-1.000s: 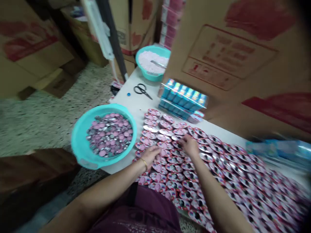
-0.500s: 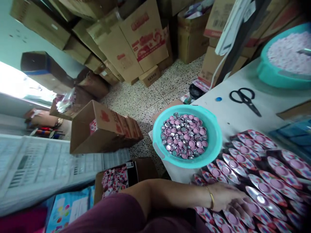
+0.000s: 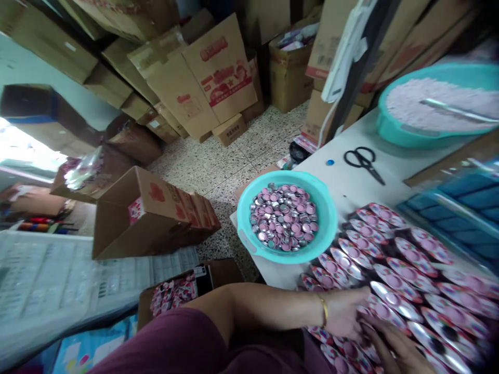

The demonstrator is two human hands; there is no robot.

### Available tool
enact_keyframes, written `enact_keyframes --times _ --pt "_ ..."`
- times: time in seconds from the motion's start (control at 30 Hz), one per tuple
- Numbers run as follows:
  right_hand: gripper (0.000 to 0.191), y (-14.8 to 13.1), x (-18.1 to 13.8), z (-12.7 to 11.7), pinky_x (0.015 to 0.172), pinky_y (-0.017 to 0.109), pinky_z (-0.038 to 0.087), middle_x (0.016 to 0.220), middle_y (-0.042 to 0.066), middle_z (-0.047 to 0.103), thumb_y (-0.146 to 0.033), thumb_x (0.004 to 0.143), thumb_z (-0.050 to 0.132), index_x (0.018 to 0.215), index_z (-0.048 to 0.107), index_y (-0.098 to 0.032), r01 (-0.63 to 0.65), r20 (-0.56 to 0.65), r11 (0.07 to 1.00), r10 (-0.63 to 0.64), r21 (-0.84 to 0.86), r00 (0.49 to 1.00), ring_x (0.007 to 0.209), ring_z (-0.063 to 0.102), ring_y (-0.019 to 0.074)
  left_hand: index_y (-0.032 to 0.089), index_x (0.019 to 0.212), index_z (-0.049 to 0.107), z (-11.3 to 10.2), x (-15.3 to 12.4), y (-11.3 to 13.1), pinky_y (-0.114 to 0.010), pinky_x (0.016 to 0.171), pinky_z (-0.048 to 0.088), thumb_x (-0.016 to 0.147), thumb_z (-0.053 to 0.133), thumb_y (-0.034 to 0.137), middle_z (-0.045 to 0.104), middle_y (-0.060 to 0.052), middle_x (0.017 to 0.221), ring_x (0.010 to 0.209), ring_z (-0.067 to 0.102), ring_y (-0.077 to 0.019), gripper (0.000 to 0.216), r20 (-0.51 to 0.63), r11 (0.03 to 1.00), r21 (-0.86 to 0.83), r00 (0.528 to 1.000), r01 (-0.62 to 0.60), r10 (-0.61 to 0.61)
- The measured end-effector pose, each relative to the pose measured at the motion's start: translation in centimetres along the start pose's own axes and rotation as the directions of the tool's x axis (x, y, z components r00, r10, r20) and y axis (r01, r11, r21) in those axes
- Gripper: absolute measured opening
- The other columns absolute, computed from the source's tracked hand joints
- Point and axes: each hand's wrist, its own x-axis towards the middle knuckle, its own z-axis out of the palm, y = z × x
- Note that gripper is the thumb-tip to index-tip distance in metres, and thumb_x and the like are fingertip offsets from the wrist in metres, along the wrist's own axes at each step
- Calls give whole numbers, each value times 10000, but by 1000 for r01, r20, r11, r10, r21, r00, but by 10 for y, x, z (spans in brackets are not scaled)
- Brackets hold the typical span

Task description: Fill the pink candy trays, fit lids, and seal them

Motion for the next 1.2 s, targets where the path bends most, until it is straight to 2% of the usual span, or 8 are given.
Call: enact_keyframes --times 0.07,0.17,0.23,0.3,0.43,0.63,1.0,1.2 --pt "371 8 -11 -18 662 271 471 842 39 646 -498 678 479 848 633 -206 -253 -49 966 256 58 965 769 594 197 170 794 556 9 -31 7 -291 594 414 600 610 445 542 -13 701 631 507 -133 341 -4 939 260 972 -227 236" --pt "379 21 -19 -54 619 257 448 782 52 640 -469 687 464 835 612 -153 -519 -259 846 532 123 806 718 580 192 183 867 584 -2 -82 43 -280 769 386 651 592 358 581 -32 879 834 510 -153 278 -16 536 607 666 -586 746" --pt "315 31 -17 -77 640 252 422 771 64 630 -412 691 464 772 604 -143 -578 -312 815 561 45 767 721 564 187 183 922 571 -29 -100 83 -286 802 374 702 532 348 577 -39 943 898 499 -175 278 -62 283 800 396 -529 916" --pt "260 41 -12 -91 632 249 397 733 61 622 -359 693 459 760 596 -148 -632 -385 773 569 -51 727 684 550 177 161 1021 523 -63 -103 121 -317 832 357 712 504 363 551 -61 1018 942 486 -204 369 -26 101 961 279 -257 960" --pt "166 46 -1 -91 625 228 351 704 37 613 -276 694 457 714 587 -175 -640 -361 734 546 -230 756 678 535 156 71 1121 439 -117 -96 150 -410 882 289 650 522 479 485 -148 1118 1060 389 -308 629 56 -184 933 380 309 923" --pt "108 33 24 -65 595 213 329 755 38 607 -248 690 496 741 561 -178 -602 -218 711 563 -364 797 705 533 139 133 1254 304 -139 -73 141 -467 891 219 599 503 589 260 -196 1292 1154 235 -379 823 62 -354 787 506 506 860" --pt "274 53 40 -74 558 267 359 814 97 607 -363 678 517 874 527 -172 -590 -62 587 678 -554 733 736 565 218 180 912 539 -135 -80 155 -332 837 304 745 443 322 470 -91 992 941 416 -228 239 130 -334 876 497 347 858" --pt "337 49 48 -70 582 297 385 869 125 599 -360 656 530 937 521 -173 -614 -52 532 730 -583 682 792 565 251 170 734 521 -129 -87 161 -249 636 370 660 563 294 509 -15 733 711 472 -149 150 -50 74 994 280 -75 959"
